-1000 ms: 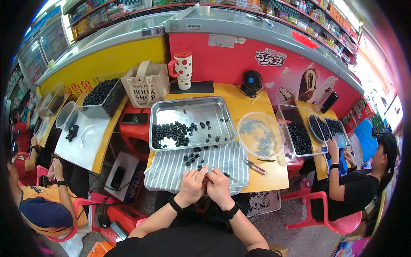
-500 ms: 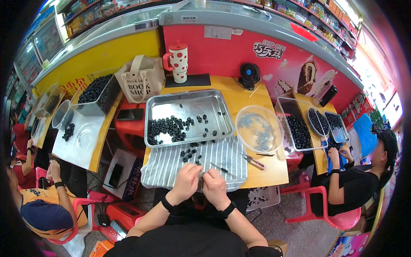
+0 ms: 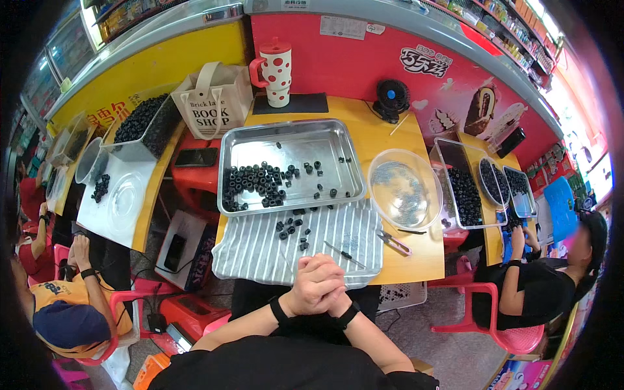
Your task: Sorting and inspecting small black rubber or plastic components using tweezers in a manufacturing setting.
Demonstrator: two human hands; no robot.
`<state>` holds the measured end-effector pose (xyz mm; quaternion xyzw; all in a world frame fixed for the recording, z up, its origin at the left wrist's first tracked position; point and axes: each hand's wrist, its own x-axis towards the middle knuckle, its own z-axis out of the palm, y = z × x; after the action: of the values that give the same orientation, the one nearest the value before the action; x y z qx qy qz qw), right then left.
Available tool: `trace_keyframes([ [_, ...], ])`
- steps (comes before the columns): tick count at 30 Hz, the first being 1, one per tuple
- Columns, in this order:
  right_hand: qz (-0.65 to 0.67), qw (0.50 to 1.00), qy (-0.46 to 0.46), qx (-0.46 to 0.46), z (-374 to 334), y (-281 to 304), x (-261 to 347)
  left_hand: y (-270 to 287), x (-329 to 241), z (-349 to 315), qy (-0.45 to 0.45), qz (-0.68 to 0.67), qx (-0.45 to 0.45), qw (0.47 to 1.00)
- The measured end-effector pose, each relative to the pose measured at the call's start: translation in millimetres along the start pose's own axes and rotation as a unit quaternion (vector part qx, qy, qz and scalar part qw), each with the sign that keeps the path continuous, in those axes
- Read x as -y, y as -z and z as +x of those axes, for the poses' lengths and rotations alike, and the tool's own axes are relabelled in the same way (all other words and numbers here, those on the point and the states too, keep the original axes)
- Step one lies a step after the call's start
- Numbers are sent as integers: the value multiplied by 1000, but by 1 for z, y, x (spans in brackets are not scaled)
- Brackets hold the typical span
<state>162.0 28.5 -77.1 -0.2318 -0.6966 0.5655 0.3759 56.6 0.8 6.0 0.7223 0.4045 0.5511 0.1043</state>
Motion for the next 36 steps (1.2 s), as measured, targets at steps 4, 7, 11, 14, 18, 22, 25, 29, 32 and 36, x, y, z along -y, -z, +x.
trace_keyframes([
  [4, -90, 994, 48, -35, 3, 7, 6, 2, -2, 4, -5, 2, 11, 1000],
  [7, -113, 992, 47, -20, 18, 1, 36, 10, -14, 17, -8, 19, 3, 1000],
  [11, -144, 984, 83, -62, 20, 8, 63, 23, -6, 9, 41, -21, -6, 999],
  [14, -351, 922, 49, -152, 14, 48, 112, 39, 10, -5, 76, 44, -100, 991],
  [18, -568, 764, 124, -279, 32, 166, 181, 60, 30, -25, 219, -5, -225, 949],
  [22, -639, 684, 18, -352, 37, 267, 187, 58, 43, -31, 290, -66, -290, 910],
  [25, -532, 781, 3, -327, 30, 239, 165, 53, 49, -34, 154, 117, -154, 969],
  [29, -398, 891, -3, -219, 31, 138, 134, 52, 23, -6, 108, 318, -16, 942],
  [32, -448, 884, 99, -94, 42, 61, 132, 49, 25, -12, 137, 334, 60, 931],
  [36, -455, 875, 149, 68, 59, -8, 146, 55, 27, -17, 159, 304, 111, 933],
])
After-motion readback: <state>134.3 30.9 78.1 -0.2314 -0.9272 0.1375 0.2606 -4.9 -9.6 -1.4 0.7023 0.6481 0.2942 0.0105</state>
